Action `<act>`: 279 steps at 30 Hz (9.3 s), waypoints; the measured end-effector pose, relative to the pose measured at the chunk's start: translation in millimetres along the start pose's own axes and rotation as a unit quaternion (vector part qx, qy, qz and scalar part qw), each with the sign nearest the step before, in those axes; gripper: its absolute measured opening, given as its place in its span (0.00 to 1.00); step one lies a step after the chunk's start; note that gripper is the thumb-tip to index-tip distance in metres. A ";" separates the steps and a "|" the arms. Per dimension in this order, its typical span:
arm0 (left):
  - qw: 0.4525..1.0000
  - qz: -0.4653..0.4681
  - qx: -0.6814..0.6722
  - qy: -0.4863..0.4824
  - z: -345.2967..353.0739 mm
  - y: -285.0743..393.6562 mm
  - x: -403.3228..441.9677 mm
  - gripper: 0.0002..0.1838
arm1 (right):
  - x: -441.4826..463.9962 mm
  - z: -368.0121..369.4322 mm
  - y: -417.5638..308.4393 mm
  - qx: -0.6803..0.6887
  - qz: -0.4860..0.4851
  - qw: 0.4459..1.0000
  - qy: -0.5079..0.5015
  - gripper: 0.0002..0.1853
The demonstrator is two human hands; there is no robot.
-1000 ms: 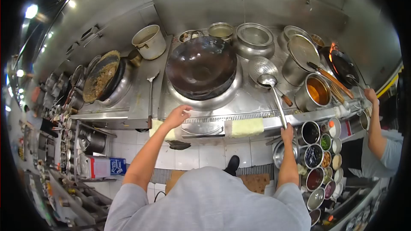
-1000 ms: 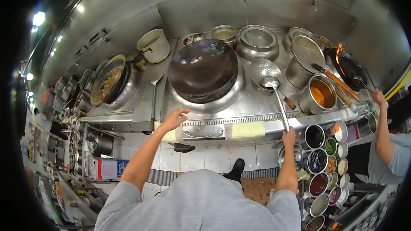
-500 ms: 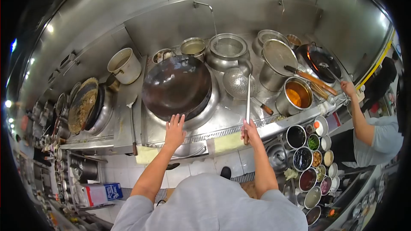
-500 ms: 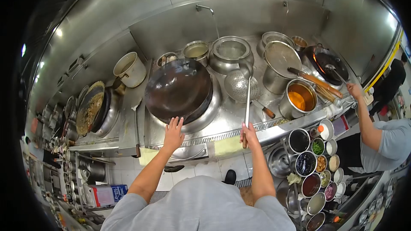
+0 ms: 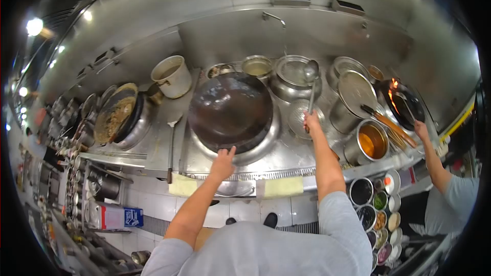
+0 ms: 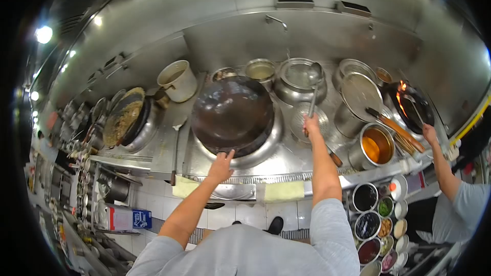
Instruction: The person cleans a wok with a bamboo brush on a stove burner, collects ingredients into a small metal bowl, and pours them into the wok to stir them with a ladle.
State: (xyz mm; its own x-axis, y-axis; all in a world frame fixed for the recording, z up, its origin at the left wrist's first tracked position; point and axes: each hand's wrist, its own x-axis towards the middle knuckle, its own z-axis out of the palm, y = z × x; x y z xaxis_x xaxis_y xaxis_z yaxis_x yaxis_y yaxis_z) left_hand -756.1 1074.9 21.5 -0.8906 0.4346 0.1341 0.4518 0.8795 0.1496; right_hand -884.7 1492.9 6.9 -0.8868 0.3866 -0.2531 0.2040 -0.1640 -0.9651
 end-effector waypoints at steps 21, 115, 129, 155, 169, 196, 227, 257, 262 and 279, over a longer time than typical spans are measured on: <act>0.997 -0.030 -0.061 0.029 0.2 -17.4 -15.6 0.38 | -82.4 -4.9 -56.5 0.569 0.168 0.749 -0.295 0.13; 0.875 0.355 -0.327 0.045 -149.9 211.1 -105.5 0.18 | -252.8 -108.3 123.9 0.006 0.151 0.982 -0.117 0.32; 0.879 0.349 -0.317 0.071 -165.5 182.0 -133.3 0.17 | -56.8 16.9 6.8 0.010 -0.022 1.000 -0.004 0.28; 0.271 -0.357 -0.889 0.090 9.3 -66.9 11.8 0.23 | -263.5 38.2 -73.4 0.457 0.243 0.830 -0.206 0.11; 0.222 -0.255 -0.929 0.152 11.4 -86.1 -43.5 0.22 | -435.0 93.3 -45.4 0.293 0.214 0.907 -0.214 0.14; 0.528 -0.110 -0.839 0.075 -232.1 25.3 110.4 0.18 | -348.0 35.9 -20.8 -0.074 -0.014 0.991 -0.108 0.39; 0.346 -0.351 -0.840 0.225 50.5 -45.4 41.8 0.20 | 5.5 29.7 -63.6 0.527 0.154 0.797 -0.253 0.04; 0.305 -0.286 -0.902 0.107 45.9 -84.2 30.5 0.19 | -291.3 120.5 60.1 -0.082 -0.003 0.995 0.052 0.40; 0.313 -0.262 -0.906 0.109 41.7 -91.8 29.8 0.19 | -218.0 22.2 135.4 -0.505 -0.144 0.833 0.175 0.39; 0.358 -0.133 -0.924 0.033 91.5 -108.4 27.5 0.14 | -522.4 -32.7 357.0 -0.473 0.115 0.861 0.147 0.26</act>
State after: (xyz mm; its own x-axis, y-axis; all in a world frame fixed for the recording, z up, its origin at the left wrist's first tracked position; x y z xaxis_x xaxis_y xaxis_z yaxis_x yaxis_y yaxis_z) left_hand -834.4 1009.2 -80.7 -0.9395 0.3238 -0.1122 -0.3301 -0.7676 0.5494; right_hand -335.1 1262.1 -207.6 -0.6631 0.6787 -0.3158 0.7297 0.4920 -0.4747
